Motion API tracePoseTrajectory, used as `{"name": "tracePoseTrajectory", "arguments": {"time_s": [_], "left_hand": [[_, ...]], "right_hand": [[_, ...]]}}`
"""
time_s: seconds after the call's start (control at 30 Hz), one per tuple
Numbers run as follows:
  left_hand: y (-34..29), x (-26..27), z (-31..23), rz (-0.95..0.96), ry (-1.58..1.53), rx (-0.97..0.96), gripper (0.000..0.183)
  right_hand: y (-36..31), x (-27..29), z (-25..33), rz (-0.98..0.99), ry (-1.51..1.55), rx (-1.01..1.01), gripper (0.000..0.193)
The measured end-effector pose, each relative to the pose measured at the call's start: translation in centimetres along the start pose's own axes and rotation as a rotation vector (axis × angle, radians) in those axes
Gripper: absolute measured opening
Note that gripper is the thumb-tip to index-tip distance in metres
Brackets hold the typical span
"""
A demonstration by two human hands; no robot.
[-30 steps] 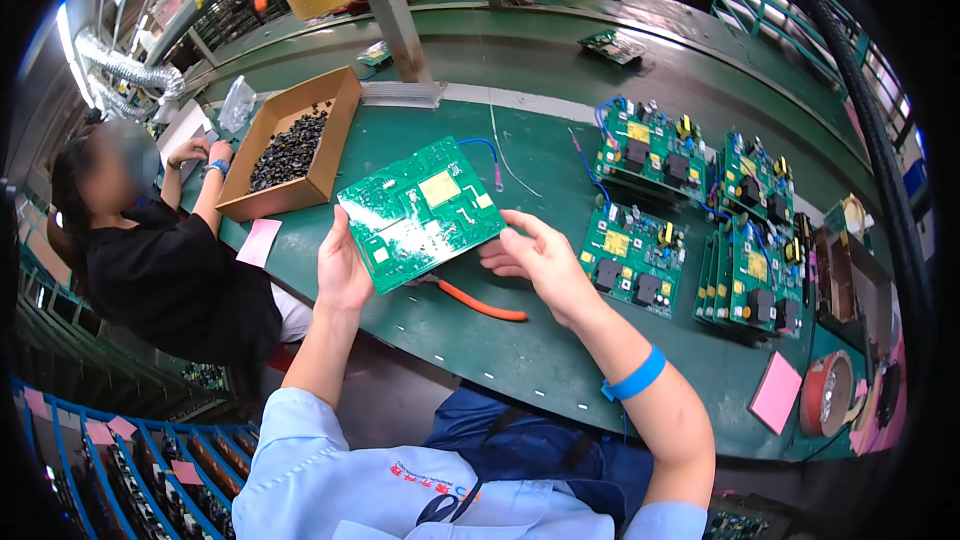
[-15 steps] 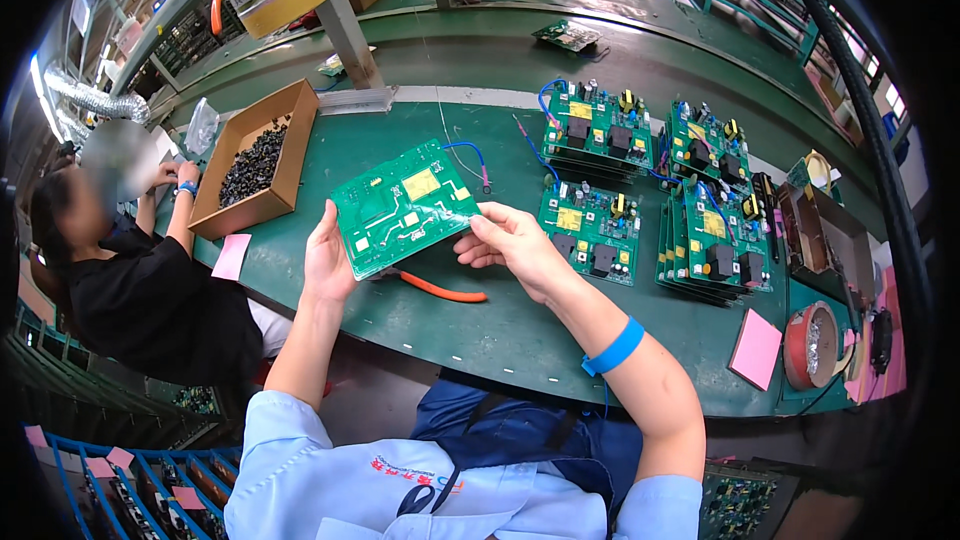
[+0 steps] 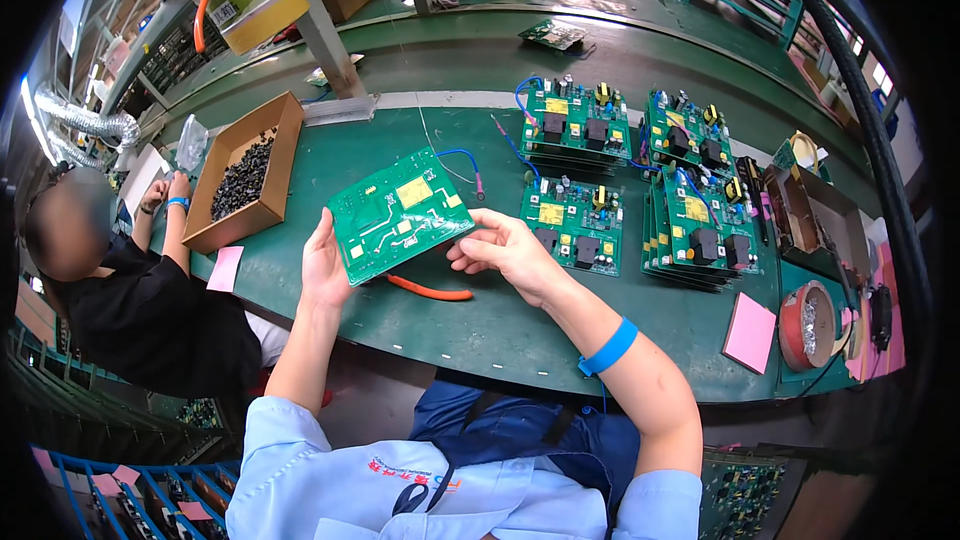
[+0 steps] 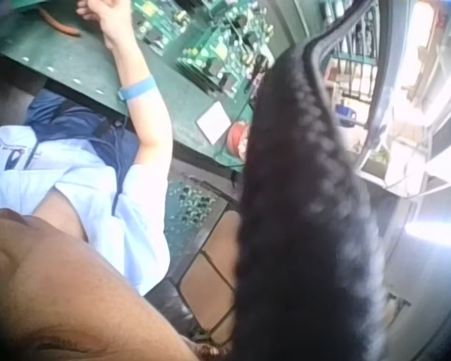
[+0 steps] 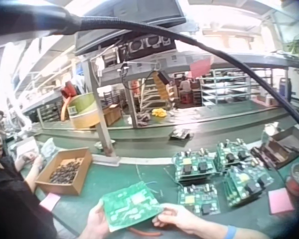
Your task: The person assembles green circuit boards by hand, using pliers to trim components and a soldering iron to secure connections. They handle multiple boards sequentially, inspecting them and placing them into a stack on the table.
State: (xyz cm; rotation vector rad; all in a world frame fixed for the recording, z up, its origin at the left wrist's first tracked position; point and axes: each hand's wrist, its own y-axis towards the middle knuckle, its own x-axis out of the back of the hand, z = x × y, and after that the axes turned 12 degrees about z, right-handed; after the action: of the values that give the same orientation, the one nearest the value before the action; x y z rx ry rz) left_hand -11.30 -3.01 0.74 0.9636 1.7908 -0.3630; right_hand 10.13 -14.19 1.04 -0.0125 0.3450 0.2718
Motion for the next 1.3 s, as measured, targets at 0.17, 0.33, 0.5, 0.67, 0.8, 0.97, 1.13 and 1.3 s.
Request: {"name": "tracePoseTrajectory", "arguments": {"time_s": [0.17,0.33,0.5,0.67,0.8,0.97,1.13,1.3], "left_hand": [[0.1,0.3,0.0,-0.052,0.018,0.005,0.039],[0.0,0.5,0.0,-0.041,0.01,0.016,0.039],[0.1,0.5,0.1,-0.031,0.025,0.011,0.04],[-0.3,-1.6,-0.1,0.057,0.121,0.022,0.044],[-0.4,-3.1,-0.2,-0.027,0.452,0.032,0.046],[-0.6,-4.7,0.2,0.104,0.572,0.086,0.04],[0.2,-5.2,-0.8,0.086,0.538,0.241,0.041],[1.2,-4.2,-2.0,0.083,0.597,0.483,0.043]], "right_hand": [[0.0,0.2,-0.3,0.005,0.004,0.003,0.034],[-0.1,0.2,-0.4,0.007,-0.008,0.013,0.035],[-0.1,0.2,-0.5,-0.003,-0.009,0.013,0.033],[-0.4,0.5,-0.6,-0.087,0.021,-0.066,0.03],[-0.2,-0.3,-0.4,-0.221,-0.094,-0.058,0.032],[-0.1,-0.4,-0.6,-0.371,-0.278,0.008,0.033],[-0.1,-0.4,-0.6,-0.422,-0.276,0.165,0.028],[-0.2,0.3,-0.8,-0.429,-0.425,0.133,0.032]]}}
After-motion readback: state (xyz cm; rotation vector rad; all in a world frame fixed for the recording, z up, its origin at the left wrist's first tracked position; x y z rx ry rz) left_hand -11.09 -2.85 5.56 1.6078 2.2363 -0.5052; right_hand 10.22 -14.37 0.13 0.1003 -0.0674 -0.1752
